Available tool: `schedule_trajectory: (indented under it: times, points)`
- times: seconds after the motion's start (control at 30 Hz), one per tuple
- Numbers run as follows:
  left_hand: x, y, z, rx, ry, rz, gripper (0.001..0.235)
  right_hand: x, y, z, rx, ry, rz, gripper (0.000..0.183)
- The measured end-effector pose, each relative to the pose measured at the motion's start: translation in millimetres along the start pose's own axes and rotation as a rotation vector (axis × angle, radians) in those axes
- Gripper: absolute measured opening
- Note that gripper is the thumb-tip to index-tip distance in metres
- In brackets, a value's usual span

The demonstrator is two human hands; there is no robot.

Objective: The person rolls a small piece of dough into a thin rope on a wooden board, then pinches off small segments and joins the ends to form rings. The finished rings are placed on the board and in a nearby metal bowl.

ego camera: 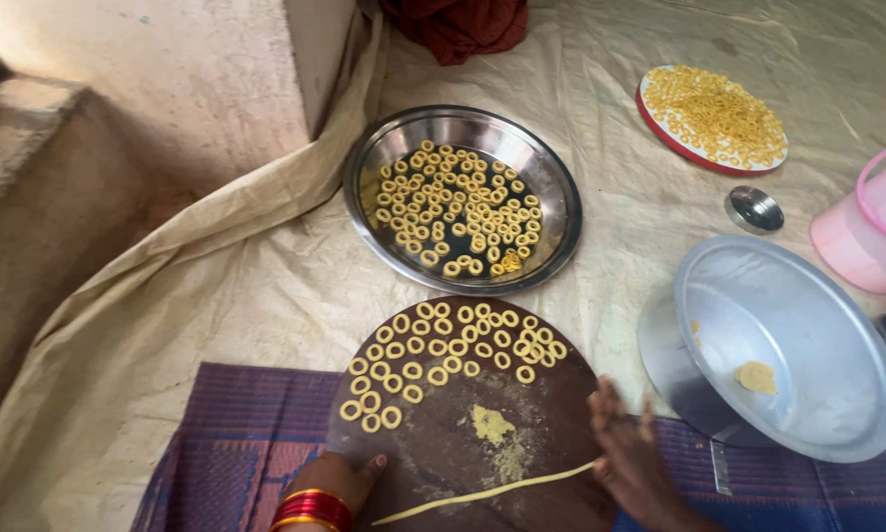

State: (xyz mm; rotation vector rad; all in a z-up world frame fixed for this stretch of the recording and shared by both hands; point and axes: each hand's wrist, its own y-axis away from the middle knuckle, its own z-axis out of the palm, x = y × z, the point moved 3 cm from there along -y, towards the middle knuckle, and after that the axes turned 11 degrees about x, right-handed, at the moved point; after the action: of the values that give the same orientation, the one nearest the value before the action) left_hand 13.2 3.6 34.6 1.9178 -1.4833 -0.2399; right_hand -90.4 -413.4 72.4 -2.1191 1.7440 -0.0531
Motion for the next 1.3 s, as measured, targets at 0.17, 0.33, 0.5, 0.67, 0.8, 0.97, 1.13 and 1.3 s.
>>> schedule_trajectory:
  times: [0.17,0.33,0.5,0.67,0.8,0.97,1.13,1.3]
  points:
    - [-9.9,-5.8,0.5,0.006,0.125,-0.018,0.076,-45.5,-16.0,3.8,0.115,0.073,-0.018,0.079]
    - [-5.9,-14.3,-1.6,0.055,0.143,-0.024,0.091,-178.2,-16.1,97.8,0.061,0.126,-0.42,0.095]
    - [-10.8,7.4,-48.2,0.18,0.347,-0.158,0.099,-264.2,-68.6,123.4,0.045,0.093,-0.544,0.075]
    - [-4.0,46.2,-100.6,0.316,0.501,-0.21,0.088,-259.6,-107.7,114.9,-0.106,0.001,-0.226,0.068]
    - [5.1,62.0,-120.1,0.332,0.6,-0.191,0.086,-263.3,-65.6,132.5,-0.075,0.091,-0.402,0.062]
    - [5.0,64.9,-118.2,0.327,0.728,-0.188,0.084,-271.6,-53.0,126.9,0.23,0.219,-0.58,0.054]
    - [6.6,63.6,-113.6,0.39,0.695,-0.166,0.085,-280.5,-129.2,94.8,-0.081,-0.168,-0.252,0.053]
    - [0.9,61.4,-115.6,0.474,0.559,-0.225,0.083,-276.2,-109.9,112.7,-0.171,-0.094,-0.299,0.056]
